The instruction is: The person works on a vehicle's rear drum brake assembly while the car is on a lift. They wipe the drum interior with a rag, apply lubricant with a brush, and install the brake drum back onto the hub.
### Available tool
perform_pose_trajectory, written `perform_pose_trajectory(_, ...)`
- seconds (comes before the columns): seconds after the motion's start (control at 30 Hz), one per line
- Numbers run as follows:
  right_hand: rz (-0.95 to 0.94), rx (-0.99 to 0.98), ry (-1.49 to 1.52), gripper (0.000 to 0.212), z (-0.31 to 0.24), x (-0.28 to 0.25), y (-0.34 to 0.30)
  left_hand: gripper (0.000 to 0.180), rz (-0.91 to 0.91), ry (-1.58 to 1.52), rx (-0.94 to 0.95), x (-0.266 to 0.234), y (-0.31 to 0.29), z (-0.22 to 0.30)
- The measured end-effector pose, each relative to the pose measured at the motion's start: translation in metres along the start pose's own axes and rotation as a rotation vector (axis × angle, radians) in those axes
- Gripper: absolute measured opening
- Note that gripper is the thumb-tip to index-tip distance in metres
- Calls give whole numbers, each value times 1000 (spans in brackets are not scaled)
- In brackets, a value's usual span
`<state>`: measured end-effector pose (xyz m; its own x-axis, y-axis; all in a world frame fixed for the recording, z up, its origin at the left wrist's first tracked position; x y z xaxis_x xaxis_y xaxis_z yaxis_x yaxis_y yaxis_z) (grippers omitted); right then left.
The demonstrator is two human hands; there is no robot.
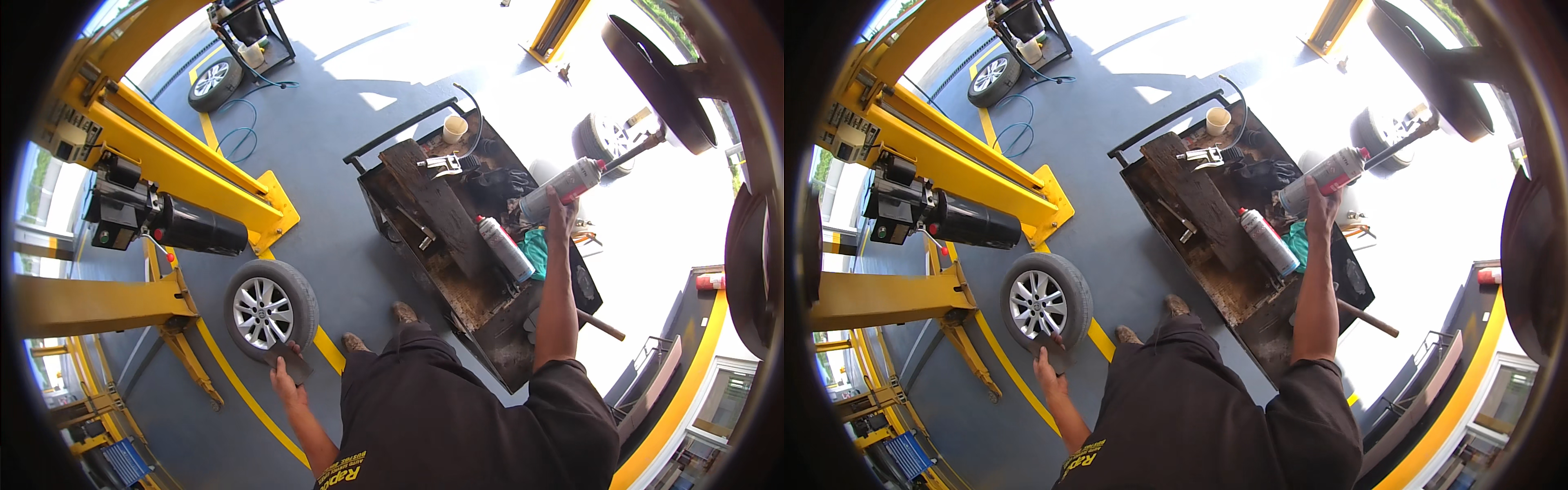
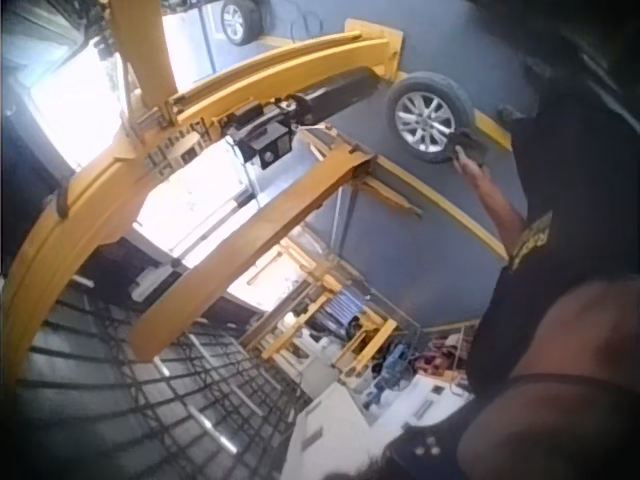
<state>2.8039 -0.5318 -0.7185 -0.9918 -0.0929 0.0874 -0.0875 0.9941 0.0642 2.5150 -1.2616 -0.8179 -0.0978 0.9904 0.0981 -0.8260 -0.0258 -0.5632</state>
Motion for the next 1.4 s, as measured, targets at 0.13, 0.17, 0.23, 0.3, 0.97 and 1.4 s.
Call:
perform_pose_trajectory(0.13,-253,-329,-1267,68,0,47,-11,39,-26,-16,99,-23,0,19)
perform_pose_trajectory(0.17,-251,-247,-1314,71,14,49,-12,40,-8,-37,110,-30,-3,22)
perform_pose_trajectory(0.23,-253,-69,-1414,75,65,33,-21,41,28,-24,116,-60,-13,30)
perform_pose_trajectory(0.3,-132,-298,-1414,63,47,77,-65,43,94,-7,133,-96,-22,36)
perform_pose_trajectory(0.97,-2279,384,-240,42,-44,490,-1127,48,625,-220,370,-555,-50,172)
perform_pose_trajectory(1.4,-1813,376,-444,33,30,795,-1216,28,523,-130,201,-768,232,296)
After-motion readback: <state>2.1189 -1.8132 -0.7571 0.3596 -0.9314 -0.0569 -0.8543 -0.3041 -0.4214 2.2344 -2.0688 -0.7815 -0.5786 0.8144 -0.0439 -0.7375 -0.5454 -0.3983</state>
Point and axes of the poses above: each hand's wrist, its own y-axis towards the middle knuckle, its own x-axis out of the palm, z = x × y, the point moved 9 cm from there along y, towards the middle knuckle, and after that the axes turned 4 degrees about z, right-handed, at the moved point
